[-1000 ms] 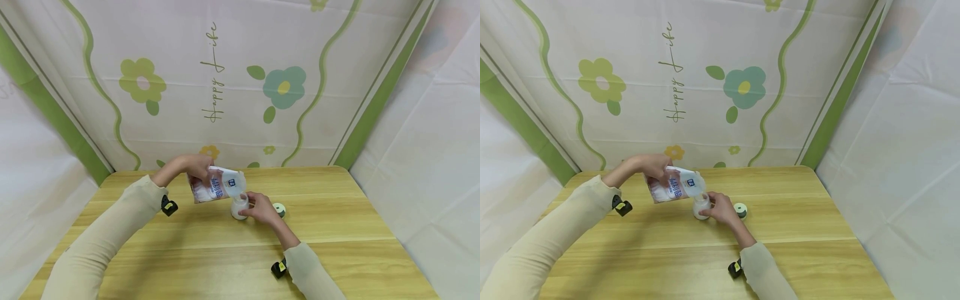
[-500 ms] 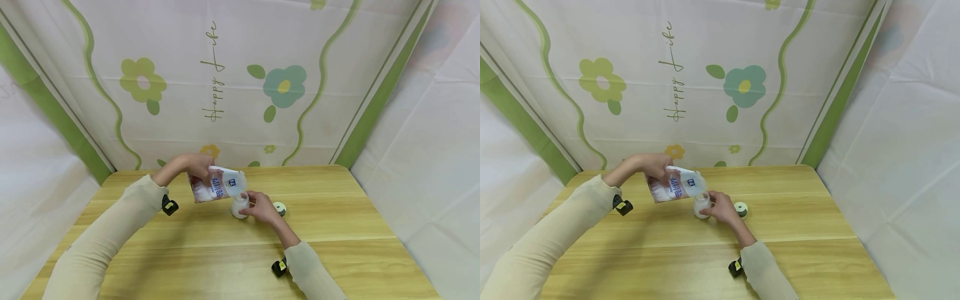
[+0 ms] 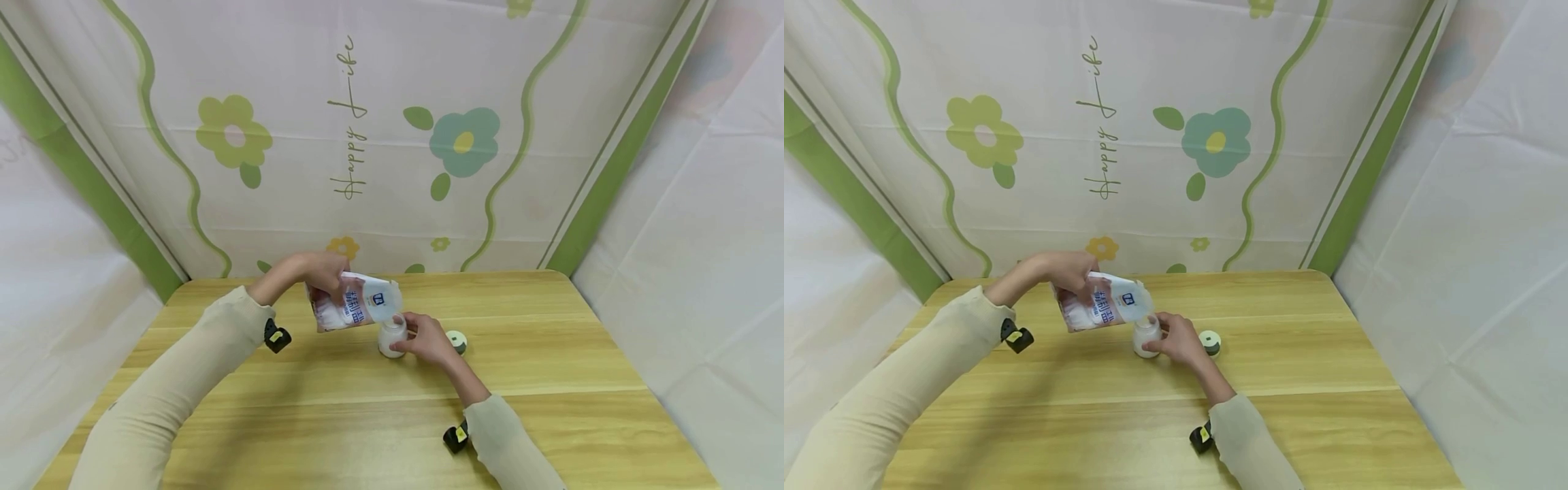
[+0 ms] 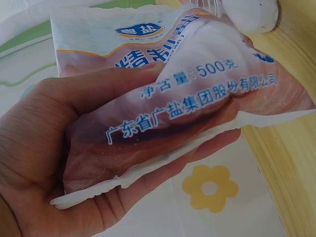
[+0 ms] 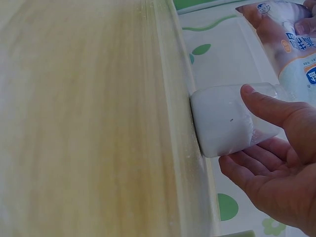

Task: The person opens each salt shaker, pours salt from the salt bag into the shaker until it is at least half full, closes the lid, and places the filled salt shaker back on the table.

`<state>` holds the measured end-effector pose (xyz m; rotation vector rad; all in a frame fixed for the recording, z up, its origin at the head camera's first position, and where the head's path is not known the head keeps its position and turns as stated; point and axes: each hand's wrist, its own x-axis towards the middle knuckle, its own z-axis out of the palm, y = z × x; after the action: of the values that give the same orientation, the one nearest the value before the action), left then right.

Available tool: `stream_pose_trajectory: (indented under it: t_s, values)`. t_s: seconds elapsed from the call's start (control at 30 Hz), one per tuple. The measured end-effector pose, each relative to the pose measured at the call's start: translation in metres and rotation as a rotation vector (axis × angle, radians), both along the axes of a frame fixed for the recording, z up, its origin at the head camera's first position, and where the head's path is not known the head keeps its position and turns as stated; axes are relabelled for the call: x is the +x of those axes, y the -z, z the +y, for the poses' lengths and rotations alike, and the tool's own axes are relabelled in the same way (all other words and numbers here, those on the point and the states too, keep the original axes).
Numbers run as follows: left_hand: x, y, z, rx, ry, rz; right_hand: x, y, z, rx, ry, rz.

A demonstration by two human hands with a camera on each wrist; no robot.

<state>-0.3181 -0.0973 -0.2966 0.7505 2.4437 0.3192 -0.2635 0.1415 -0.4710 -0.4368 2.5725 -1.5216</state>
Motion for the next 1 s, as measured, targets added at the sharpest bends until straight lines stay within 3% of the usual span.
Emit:
stream_pose_trajectory:
  t_s: [1.0]
  values:
    - [-0.0014, 0.0012, 0.0029, -0.01, 0.017, 0.018, -0.0009, 0.0033, -0.0005, 0.006, 0.0, -0.007]
